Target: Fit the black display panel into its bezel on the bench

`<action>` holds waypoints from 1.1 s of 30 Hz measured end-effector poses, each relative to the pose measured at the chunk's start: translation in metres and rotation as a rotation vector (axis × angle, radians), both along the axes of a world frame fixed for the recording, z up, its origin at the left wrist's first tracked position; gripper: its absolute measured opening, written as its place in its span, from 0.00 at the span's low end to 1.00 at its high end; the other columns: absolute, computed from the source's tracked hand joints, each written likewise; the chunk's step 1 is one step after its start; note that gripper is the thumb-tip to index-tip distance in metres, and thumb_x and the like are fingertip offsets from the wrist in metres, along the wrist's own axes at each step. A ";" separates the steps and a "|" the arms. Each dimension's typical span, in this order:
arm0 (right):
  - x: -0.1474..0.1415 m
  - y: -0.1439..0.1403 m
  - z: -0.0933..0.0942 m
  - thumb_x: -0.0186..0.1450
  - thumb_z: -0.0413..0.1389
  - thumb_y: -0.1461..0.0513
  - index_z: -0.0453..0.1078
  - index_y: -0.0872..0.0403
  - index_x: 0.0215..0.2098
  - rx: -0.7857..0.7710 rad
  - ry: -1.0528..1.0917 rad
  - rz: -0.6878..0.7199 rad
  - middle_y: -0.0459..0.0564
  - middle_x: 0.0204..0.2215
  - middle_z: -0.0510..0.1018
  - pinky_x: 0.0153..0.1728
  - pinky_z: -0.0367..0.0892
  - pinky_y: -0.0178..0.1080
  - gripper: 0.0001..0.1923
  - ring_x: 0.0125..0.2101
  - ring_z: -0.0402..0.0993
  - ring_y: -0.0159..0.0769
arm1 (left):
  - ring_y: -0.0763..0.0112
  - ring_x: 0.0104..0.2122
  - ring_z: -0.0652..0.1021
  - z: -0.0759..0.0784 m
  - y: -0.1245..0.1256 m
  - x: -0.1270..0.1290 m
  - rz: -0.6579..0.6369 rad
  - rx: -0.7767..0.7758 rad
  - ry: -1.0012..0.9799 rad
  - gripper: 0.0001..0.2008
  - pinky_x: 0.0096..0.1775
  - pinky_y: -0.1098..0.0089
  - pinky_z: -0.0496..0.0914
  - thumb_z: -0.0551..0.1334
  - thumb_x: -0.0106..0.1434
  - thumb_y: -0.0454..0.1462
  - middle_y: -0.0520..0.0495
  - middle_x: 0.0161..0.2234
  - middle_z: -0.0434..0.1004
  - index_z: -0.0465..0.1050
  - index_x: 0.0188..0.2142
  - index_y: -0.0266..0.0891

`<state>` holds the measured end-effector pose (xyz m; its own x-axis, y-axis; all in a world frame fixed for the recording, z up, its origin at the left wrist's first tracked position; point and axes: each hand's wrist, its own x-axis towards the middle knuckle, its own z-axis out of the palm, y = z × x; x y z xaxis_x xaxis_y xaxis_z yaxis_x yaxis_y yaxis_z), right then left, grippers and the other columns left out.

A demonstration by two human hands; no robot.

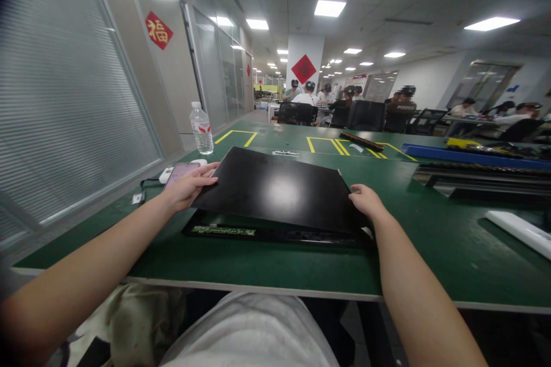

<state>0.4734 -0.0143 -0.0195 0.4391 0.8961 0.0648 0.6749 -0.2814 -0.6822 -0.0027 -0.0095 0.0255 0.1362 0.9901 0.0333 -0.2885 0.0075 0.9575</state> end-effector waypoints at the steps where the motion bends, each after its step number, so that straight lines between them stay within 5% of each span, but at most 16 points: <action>1: -0.001 -0.001 0.001 0.59 0.58 0.64 0.77 0.56 0.47 0.011 0.005 -0.007 0.56 0.41 0.82 0.44 0.70 0.38 0.18 0.42 0.79 0.42 | 0.56 0.53 0.79 0.001 -0.001 0.001 -0.002 0.013 -0.008 0.31 0.49 0.66 0.76 0.69 0.45 0.24 0.41 0.51 0.80 0.73 0.51 0.36; 5: -0.005 -0.004 0.005 0.63 0.57 0.58 0.79 0.56 0.38 0.016 0.107 -0.022 0.57 0.42 0.82 0.44 0.71 0.39 0.12 0.43 0.79 0.44 | 0.55 0.54 0.78 0.003 -0.005 0.004 -0.016 0.068 -0.030 0.34 0.50 0.66 0.76 0.70 0.45 0.26 0.41 0.56 0.77 0.71 0.54 0.36; 9: -0.008 -0.003 0.008 0.57 0.63 0.59 0.78 0.55 0.34 0.155 0.282 -0.027 0.56 0.39 0.83 0.44 0.71 0.41 0.09 0.43 0.78 0.45 | 0.53 0.56 0.76 0.002 -0.004 0.002 0.001 0.143 -0.035 0.38 0.52 0.62 0.74 0.72 0.46 0.30 0.41 0.59 0.74 0.69 0.59 0.38; 13: -0.017 -0.010 0.023 0.52 0.62 0.62 0.78 0.55 0.40 0.375 0.558 0.064 0.54 0.40 0.82 0.45 0.71 0.44 0.16 0.45 0.77 0.46 | 0.54 0.59 0.73 0.003 0.000 -0.004 0.096 0.240 -0.052 0.40 0.56 0.63 0.71 0.72 0.47 0.32 0.44 0.61 0.73 0.68 0.61 0.41; 18: -0.029 -0.033 0.045 0.57 0.60 0.59 0.72 0.47 0.54 0.529 1.007 0.380 0.48 0.52 0.79 0.50 0.69 0.46 0.25 0.50 0.76 0.45 | 0.55 0.58 0.74 0.008 -0.001 -0.007 0.122 0.238 -0.060 0.39 0.56 0.64 0.71 0.72 0.48 0.32 0.45 0.60 0.74 0.68 0.62 0.42; 22: -0.020 -0.038 0.042 0.57 0.63 0.57 0.77 0.53 0.38 0.503 1.045 0.139 0.51 0.39 0.82 0.51 0.70 0.46 0.12 0.47 0.76 0.49 | 0.54 0.56 0.76 0.009 -0.003 -0.003 0.098 0.198 -0.030 0.36 0.53 0.64 0.72 0.71 0.50 0.33 0.44 0.56 0.78 0.70 0.60 0.40; 25: -0.011 -0.034 0.036 0.52 0.65 0.63 0.76 0.53 0.29 0.668 0.848 -0.025 0.49 0.30 0.81 0.55 0.67 0.46 0.06 0.48 0.75 0.49 | 0.52 0.53 0.78 0.007 -0.001 -0.001 0.071 0.098 -0.015 0.28 0.51 0.61 0.74 0.67 0.56 0.40 0.43 0.51 0.81 0.73 0.57 0.38; 28: -0.008 -0.032 0.037 0.51 0.64 0.66 0.74 0.52 0.26 0.776 0.826 -0.064 0.48 0.27 0.80 0.55 0.68 0.45 0.04 0.45 0.76 0.46 | 0.55 0.57 0.75 0.001 0.004 -0.001 0.079 -0.002 0.065 0.25 0.55 0.61 0.70 0.60 0.65 0.47 0.38 0.52 0.80 0.74 0.56 0.35; 33: -0.007 -0.032 0.044 0.53 0.60 0.66 0.75 0.56 0.28 0.782 1.078 -0.088 0.50 0.29 0.79 0.50 0.72 0.45 0.04 0.37 0.77 0.41 | 0.59 0.63 0.69 -0.011 0.010 -0.003 0.088 -0.033 0.165 0.25 0.58 0.66 0.65 0.55 0.69 0.50 0.35 0.57 0.76 0.74 0.56 0.36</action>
